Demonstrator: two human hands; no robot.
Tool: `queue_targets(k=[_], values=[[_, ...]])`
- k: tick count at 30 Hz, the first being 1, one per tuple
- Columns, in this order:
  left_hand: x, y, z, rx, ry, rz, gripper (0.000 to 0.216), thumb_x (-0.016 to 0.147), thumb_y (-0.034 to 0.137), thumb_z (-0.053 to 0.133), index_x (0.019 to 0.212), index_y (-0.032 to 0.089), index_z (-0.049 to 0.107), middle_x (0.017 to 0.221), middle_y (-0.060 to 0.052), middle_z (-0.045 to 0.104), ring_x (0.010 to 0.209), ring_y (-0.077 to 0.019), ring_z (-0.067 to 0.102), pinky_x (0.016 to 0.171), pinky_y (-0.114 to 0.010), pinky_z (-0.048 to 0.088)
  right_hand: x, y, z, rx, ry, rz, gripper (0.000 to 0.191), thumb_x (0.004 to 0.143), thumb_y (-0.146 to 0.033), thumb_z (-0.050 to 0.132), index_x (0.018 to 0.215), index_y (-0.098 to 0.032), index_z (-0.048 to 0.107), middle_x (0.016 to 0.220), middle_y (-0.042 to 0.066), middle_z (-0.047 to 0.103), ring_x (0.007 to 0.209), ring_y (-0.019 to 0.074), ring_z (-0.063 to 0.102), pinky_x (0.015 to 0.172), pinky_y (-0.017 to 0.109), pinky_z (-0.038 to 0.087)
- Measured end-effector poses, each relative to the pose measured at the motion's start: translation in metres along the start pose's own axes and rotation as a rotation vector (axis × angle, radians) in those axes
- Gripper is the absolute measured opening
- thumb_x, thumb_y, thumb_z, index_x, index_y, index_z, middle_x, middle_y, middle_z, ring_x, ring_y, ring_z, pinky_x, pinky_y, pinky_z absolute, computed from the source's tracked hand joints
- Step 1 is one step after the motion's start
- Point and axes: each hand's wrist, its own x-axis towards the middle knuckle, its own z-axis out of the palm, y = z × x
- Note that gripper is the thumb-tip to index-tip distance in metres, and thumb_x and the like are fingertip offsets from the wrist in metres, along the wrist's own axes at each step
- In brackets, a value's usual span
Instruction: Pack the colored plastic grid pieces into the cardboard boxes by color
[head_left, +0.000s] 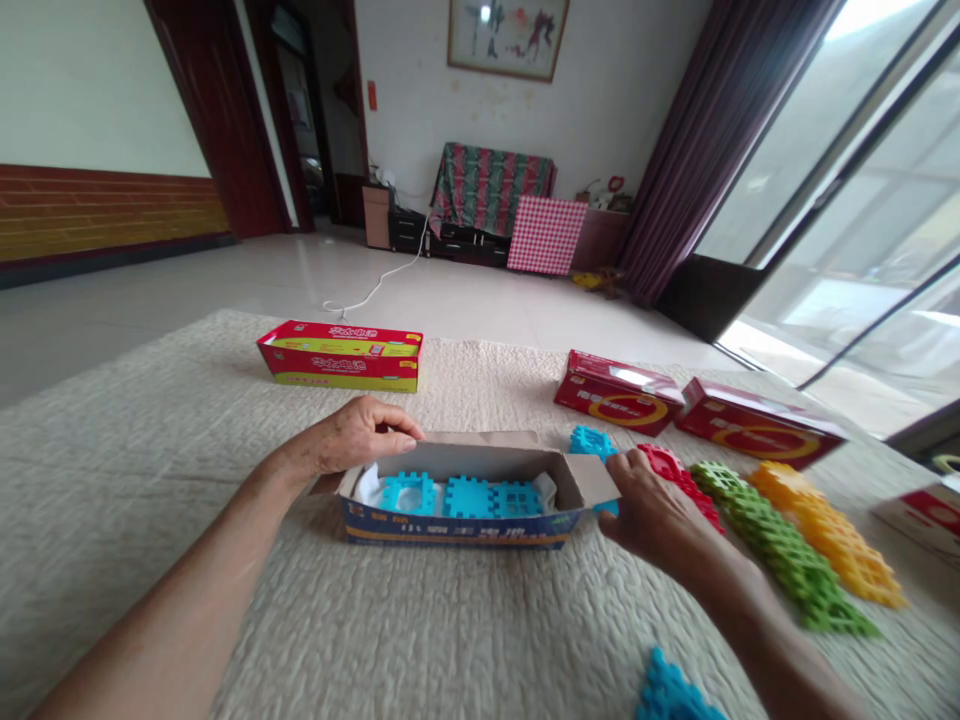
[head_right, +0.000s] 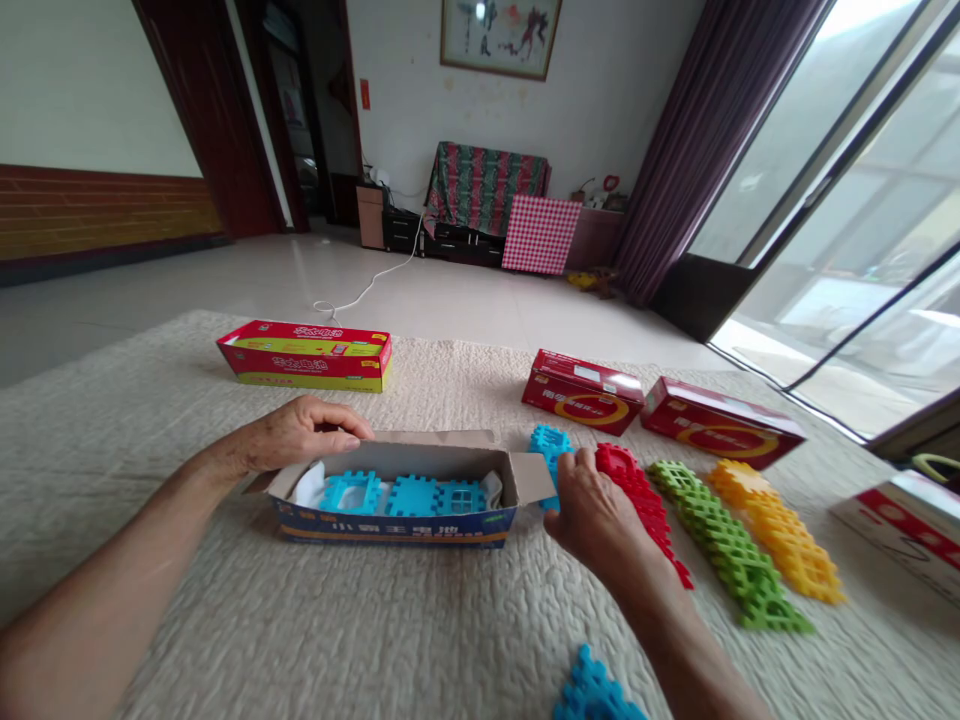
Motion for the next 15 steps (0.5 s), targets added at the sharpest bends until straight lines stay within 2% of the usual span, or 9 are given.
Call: queue_targets(k=[2,4,7,10,12,15], values=[[0.000,0.001,0.000,0.005,-0.002,-0.006,0.025,0.076,0.031,0.059,0.092,0.019,0.074,0.088,-0.003,0.074,0.084,-0.0191,0.065,0.076,-0.028,0.048,0.001,0.015,-0.010,-0.010,0.027,0.046,0.030,0.066,-0.023,0.058,0.093,-0.014,0.054,0.093,0.014,0.054,0.071,0.0229,0.057,0.057,0.034,0.041],[0.000,0.002,0.000,0.006,0.000,-0.005,0.025,0.075,0.030,0.059,0.091,0.018,0.074,0.086,-0.003,0.074,0.081,-0.0186,0.065,0.075,-0.028,0.048,0.001,0.033,-0.024,0.019,0.109,0.088,0.034,0.065,-0.029,0.061,0.096,-0.015,0.056,0.093,0.016,0.056,0.073,0.0258,0.058,0.057,0.036,0.042],[0.000,0.003,0.000,-0.005,0.002,0.011,0.024,0.076,0.029,0.059,0.090,0.017,0.074,0.085,-0.004,0.074,0.080,-0.0187,0.065,0.074,-0.028,0.047,-0.003,0.041,-0.052,0.157,0.270,0.041,0.038,0.066,-0.034,0.063,0.100,-0.018,0.056,0.093,0.017,0.061,0.071,0.0258,0.060,0.057,0.038,0.044],[0.000,0.004,0.000,-0.010,-0.003,0.033,0.024,0.077,0.029,0.058,0.089,0.016,0.074,0.085,-0.004,0.074,0.082,-0.0194,0.065,0.075,-0.028,0.047,-0.009,0.007,-0.079,0.332,0.290,-0.153,0.037,0.068,-0.036,0.062,0.102,-0.024,0.054,0.091,0.009,0.064,0.073,0.0226,0.062,0.060,0.036,0.047],[0.000,0.004,0.001,-0.013,-0.003,0.037,0.025,0.078,0.030,0.058,0.090,0.015,0.074,0.086,-0.005,0.074,0.083,-0.0195,0.065,0.074,-0.028,0.047,-0.009,-0.030,-0.089,0.395,0.223,-0.275,0.040,0.069,-0.033,0.061,0.107,-0.023,0.054,0.095,0.008,0.064,0.078,0.0209,0.062,0.065,0.034,0.049],[-0.001,0.004,0.001,-0.024,-0.007,0.032,0.026,0.078,0.031,0.058,0.090,0.015,0.074,0.087,-0.005,0.074,0.083,-0.0196,0.065,0.073,-0.027,0.047,-0.004,-0.081,-0.090,0.409,0.105,-0.417,0.039,0.067,-0.028,0.061,0.105,-0.022,0.056,0.094,0.006,0.064,0.077,0.0176,0.060,0.066,0.030,0.046]])
